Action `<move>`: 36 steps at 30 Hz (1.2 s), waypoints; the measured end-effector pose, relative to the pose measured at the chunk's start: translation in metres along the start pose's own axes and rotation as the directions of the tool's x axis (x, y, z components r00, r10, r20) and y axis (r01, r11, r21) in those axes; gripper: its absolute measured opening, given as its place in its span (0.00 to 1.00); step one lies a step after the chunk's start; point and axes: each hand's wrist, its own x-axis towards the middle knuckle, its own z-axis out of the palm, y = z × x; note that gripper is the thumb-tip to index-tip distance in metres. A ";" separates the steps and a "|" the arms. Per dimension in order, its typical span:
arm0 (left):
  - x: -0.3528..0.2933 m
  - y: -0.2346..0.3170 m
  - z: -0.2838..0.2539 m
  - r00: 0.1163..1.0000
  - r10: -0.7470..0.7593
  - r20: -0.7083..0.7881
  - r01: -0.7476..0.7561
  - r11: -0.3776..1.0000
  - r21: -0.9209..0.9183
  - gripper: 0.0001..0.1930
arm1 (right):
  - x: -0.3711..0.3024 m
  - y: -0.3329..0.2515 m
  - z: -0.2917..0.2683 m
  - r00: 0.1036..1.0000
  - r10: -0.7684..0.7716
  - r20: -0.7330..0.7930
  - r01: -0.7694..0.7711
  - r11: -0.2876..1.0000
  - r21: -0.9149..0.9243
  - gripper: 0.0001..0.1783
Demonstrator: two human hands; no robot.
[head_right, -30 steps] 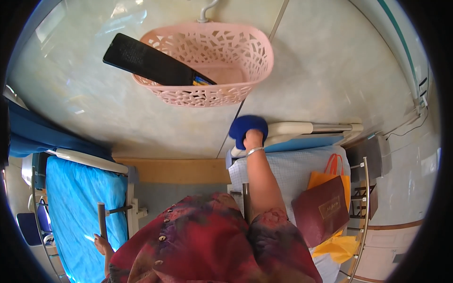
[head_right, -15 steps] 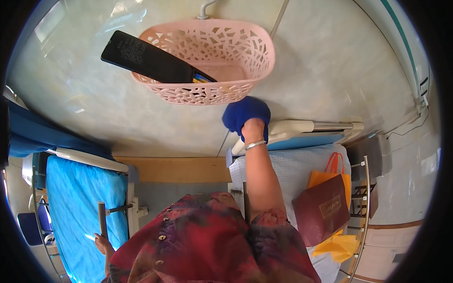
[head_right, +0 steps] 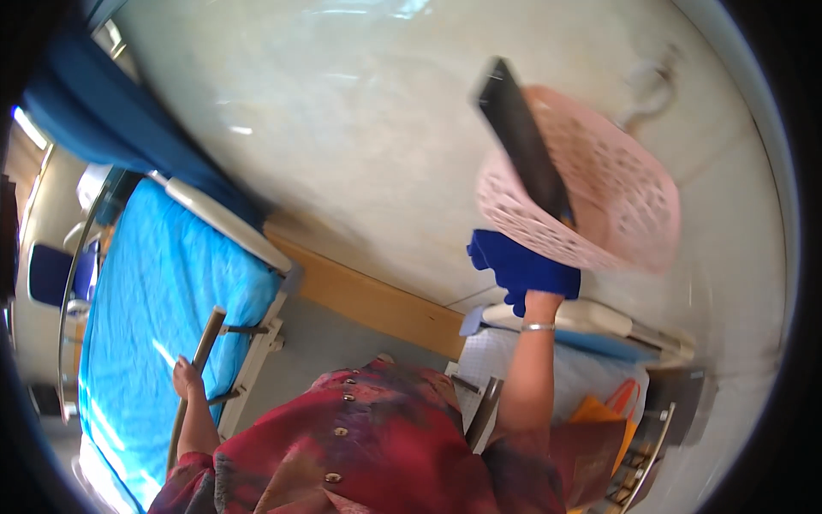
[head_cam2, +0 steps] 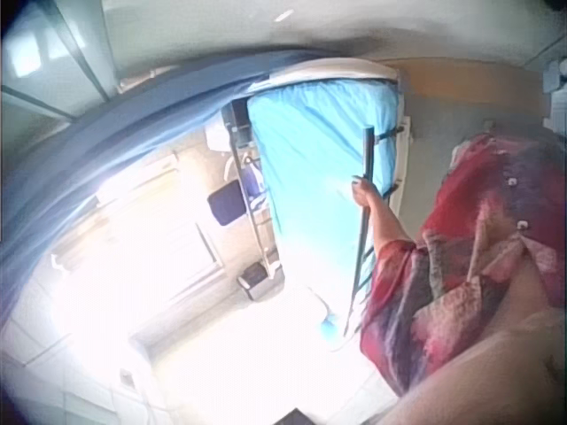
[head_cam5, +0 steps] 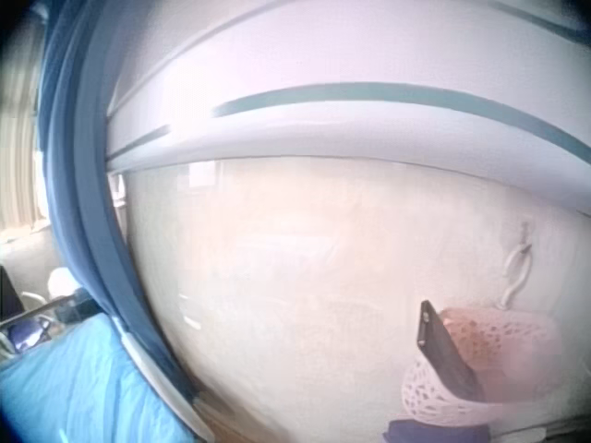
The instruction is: The person cleans a hospital room by wiping down the hospital bed rails, wall panels, and walls with a cloth.
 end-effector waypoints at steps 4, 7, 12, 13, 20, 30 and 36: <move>-0.004 0.001 -0.006 0.999 -0.013 -0.042 0.013 1.000 -0.007 0.25 | -0.016 0.058 -0.018 0.963 0.271 -0.007 -0.269 0.953 -0.142 0.14; -0.002 -0.006 -0.004 0.996 -0.044 -0.080 0.045 0.999 0.012 0.24 | -0.029 0.065 0.045 0.800 0.561 0.213 -0.181 0.564 -0.806 0.11; -0.002 -0.011 -0.002 0.995 -0.046 -0.089 0.047 0.999 0.011 0.22 | -0.044 0.070 0.135 0.624 0.561 0.544 -0.332 0.821 -0.465 0.16; -0.002 -0.008 -0.002 0.996 -0.051 -0.076 0.052 0.999 0.011 0.22 | -0.041 0.075 0.142 0.700 0.499 0.511 -0.380 0.866 -0.325 0.18; -0.004 0.002 -0.009 0.995 -0.094 -0.024 0.094 0.996 -0.004 0.21 | -0.052 0.110 0.197 0.587 0.493 0.642 -0.646 0.764 0.004 0.22; -0.005 0.002 -0.009 0.996 -0.051 -0.074 0.045 0.996 -0.071 0.18 | -0.204 0.189 0.259 -0.064 0.699 0.712 -0.364 0.648 -0.669 0.09; -0.011 -0.010 -0.011 0.996 0.063 -0.069 -0.070 0.991 -0.116 0.18 | -0.296 0.176 0.305 -0.130 0.693 0.709 -0.376 0.628 -0.682 0.19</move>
